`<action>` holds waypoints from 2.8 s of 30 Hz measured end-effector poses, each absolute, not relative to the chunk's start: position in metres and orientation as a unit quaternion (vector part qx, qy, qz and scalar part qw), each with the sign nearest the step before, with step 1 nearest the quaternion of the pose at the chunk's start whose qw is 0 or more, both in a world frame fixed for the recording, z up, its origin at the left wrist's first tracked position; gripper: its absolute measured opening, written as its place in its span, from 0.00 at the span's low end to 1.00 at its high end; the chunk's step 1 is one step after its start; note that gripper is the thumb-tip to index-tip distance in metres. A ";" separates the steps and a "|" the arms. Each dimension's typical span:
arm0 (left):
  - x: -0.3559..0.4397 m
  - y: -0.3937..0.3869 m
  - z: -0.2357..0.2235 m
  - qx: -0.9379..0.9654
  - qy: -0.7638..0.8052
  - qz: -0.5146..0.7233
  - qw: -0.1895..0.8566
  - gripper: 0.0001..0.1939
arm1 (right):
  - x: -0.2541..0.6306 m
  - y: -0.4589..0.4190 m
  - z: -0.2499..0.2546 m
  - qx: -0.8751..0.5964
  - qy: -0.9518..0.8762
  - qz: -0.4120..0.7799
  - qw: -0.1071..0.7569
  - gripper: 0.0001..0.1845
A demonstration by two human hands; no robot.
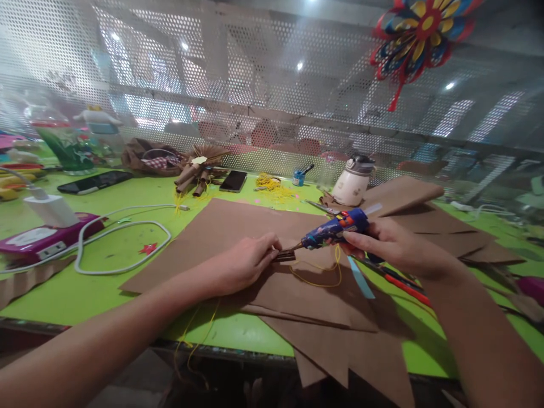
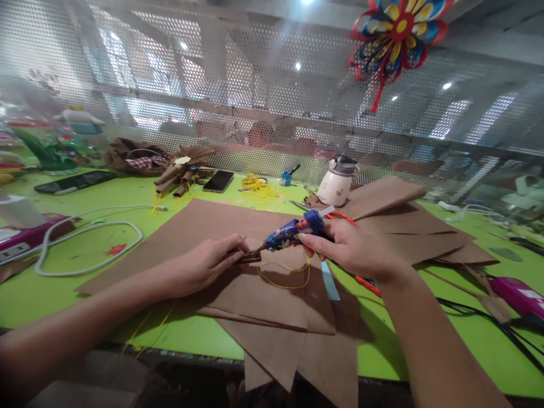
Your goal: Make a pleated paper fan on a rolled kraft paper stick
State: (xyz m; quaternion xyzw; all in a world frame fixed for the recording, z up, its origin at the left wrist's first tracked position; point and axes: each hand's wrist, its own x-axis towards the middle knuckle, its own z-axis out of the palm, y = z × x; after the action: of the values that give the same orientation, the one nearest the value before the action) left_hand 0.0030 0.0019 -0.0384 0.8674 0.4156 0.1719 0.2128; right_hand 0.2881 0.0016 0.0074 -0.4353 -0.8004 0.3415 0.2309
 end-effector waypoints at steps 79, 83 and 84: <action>0.006 0.012 -0.038 0.868 0.396 0.190 0.230 0.12 | 0.277 0.007 -0.002 -0.463 -0.792 0.328 0.227 0.22; 0.006 0.012 -0.037 0.870 0.394 0.188 0.229 0.11 | 0.282 0.010 -0.003 -0.462 -0.797 0.331 0.206 0.22; 0.006 0.012 -0.037 0.868 0.398 0.188 0.229 0.11 | 0.283 0.010 -0.003 -0.461 -0.797 0.337 0.198 0.22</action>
State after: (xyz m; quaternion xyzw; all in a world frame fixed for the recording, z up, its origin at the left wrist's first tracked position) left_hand 0.0060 0.0117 -0.0370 0.8684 0.3977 0.1876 0.2292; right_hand 0.2834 0.0104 -0.0030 -0.4609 -0.7967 0.3369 0.1984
